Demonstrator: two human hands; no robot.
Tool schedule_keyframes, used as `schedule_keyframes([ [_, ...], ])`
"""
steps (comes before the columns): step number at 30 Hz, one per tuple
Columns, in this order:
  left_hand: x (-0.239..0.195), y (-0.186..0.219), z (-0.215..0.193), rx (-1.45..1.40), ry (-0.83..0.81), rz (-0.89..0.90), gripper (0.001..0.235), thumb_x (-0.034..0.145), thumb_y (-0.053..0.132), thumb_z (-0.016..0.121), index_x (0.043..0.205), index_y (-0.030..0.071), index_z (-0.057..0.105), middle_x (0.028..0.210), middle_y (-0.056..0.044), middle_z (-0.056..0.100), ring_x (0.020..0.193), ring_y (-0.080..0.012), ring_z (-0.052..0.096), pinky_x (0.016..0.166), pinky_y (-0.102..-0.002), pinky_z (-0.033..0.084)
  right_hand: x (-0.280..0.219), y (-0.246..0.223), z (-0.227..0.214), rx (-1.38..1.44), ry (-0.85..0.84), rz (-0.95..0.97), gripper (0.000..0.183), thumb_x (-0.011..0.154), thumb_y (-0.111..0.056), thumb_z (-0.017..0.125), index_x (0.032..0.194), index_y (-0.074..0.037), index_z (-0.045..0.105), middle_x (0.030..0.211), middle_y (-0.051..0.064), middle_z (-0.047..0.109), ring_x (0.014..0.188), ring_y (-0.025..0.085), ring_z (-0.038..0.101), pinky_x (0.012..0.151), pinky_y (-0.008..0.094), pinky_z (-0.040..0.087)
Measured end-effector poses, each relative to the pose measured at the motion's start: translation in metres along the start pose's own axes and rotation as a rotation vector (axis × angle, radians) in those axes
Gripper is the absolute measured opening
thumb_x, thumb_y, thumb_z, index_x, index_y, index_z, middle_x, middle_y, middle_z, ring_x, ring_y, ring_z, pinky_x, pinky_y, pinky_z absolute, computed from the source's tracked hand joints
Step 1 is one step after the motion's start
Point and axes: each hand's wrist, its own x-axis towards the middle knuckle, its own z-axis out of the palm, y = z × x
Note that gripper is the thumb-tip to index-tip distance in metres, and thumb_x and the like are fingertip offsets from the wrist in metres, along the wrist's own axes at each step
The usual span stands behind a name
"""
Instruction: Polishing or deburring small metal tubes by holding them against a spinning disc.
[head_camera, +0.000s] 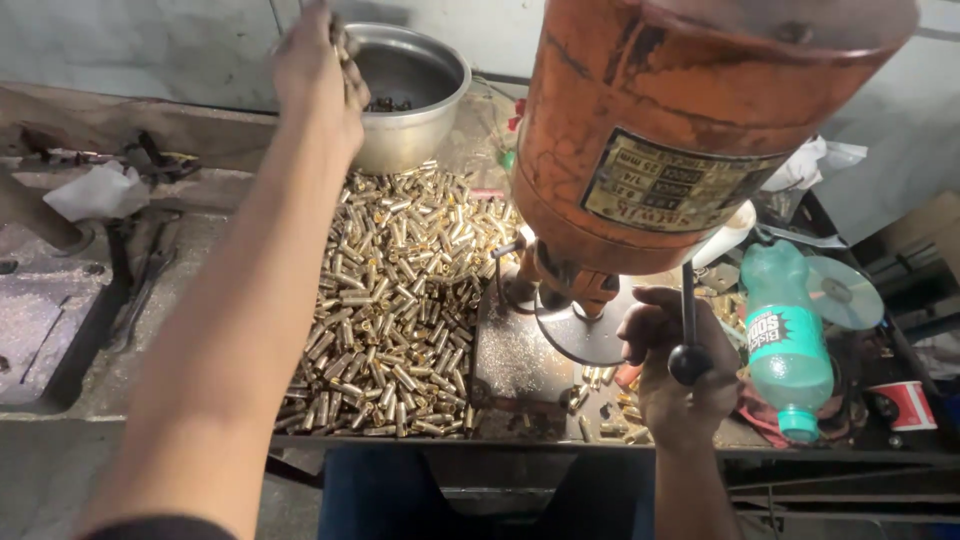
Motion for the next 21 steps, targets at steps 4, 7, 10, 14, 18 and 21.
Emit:
schedule_keyframes([
  [4,0.096,-0.013,-0.011,0.086,0.241,0.096,0.022,0.086,0.028,0.071,0.08,0.007,0.067,0.067,-0.002,0.062,0.049,-0.012,0.053,0.044,-0.03,0.043,0.002,-0.001,-0.004,0.012,-0.006,0.015,0.107,0.089,-0.084,0.055,0.13,0.015,0.057,0.094,0.02,0.063,0.079,0.021,0.059,0.07,0.03,0.046],
  [7,0.094,-0.033,-0.028,0.225,0.168,0.186,0.02,0.085,0.022,0.071,0.091,0.003,0.074,0.075,-0.002,0.069,0.059,-0.0131,0.059,0.055,-0.031,0.047,0.002,0.0,-0.007,0.03,-0.011,0.036,0.109,0.087,-0.085,0.058,0.13,0.015,0.057,0.095,0.02,0.064,0.079,0.021,0.059,0.07,0.03,0.046],
  [10,0.023,-0.031,-0.03,0.488,-0.012,0.352,0.019,0.088,0.022,0.073,0.096,0.005,0.074,0.083,-0.003,0.071,0.069,-0.0146,0.063,0.063,-0.032,0.051,0.002,0.002,-0.006,0.021,0.011,0.061,0.11,0.086,-0.085,0.058,0.129,0.016,0.057,0.093,0.021,0.064,0.077,0.021,0.059,0.068,0.03,0.046],
  [14,-0.068,-0.026,-0.033,1.397,-0.309,0.657,0.016,0.093,0.021,0.075,0.103,0.009,0.08,0.091,-0.014,0.078,0.076,-0.0238,0.074,0.069,-0.038,0.057,0.001,0.003,-0.008,-0.002,0.001,0.062,0.116,0.083,-0.09,0.054,0.13,0.016,0.056,0.094,0.021,0.063,0.077,0.022,0.059,0.067,0.03,0.046],
  [18,-0.115,-0.049,-0.062,1.6,-0.494,0.776,0.013,0.093,0.018,0.076,0.102,0.01,0.08,0.097,-0.016,0.077,0.075,-0.0241,0.074,0.071,-0.039,0.062,0.0,0.009,-0.008,0.003,0.018,0.044,0.122,0.083,-0.096,0.046,0.13,0.015,0.058,0.093,0.021,0.064,0.076,0.021,0.059,0.067,0.029,0.047],
  [21,-0.122,-0.072,-0.08,1.767,-0.511,0.705,0.017,0.091,0.02,0.076,0.106,0.011,0.08,0.094,-0.013,0.077,0.075,-0.0226,0.072,0.078,-0.042,0.06,-0.005,0.011,-0.01,-0.001,0.05,0.072,0.122,0.082,-0.097,0.044,0.129,0.015,0.057,0.092,0.022,0.063,0.074,0.022,0.059,0.059,0.031,0.049],
])
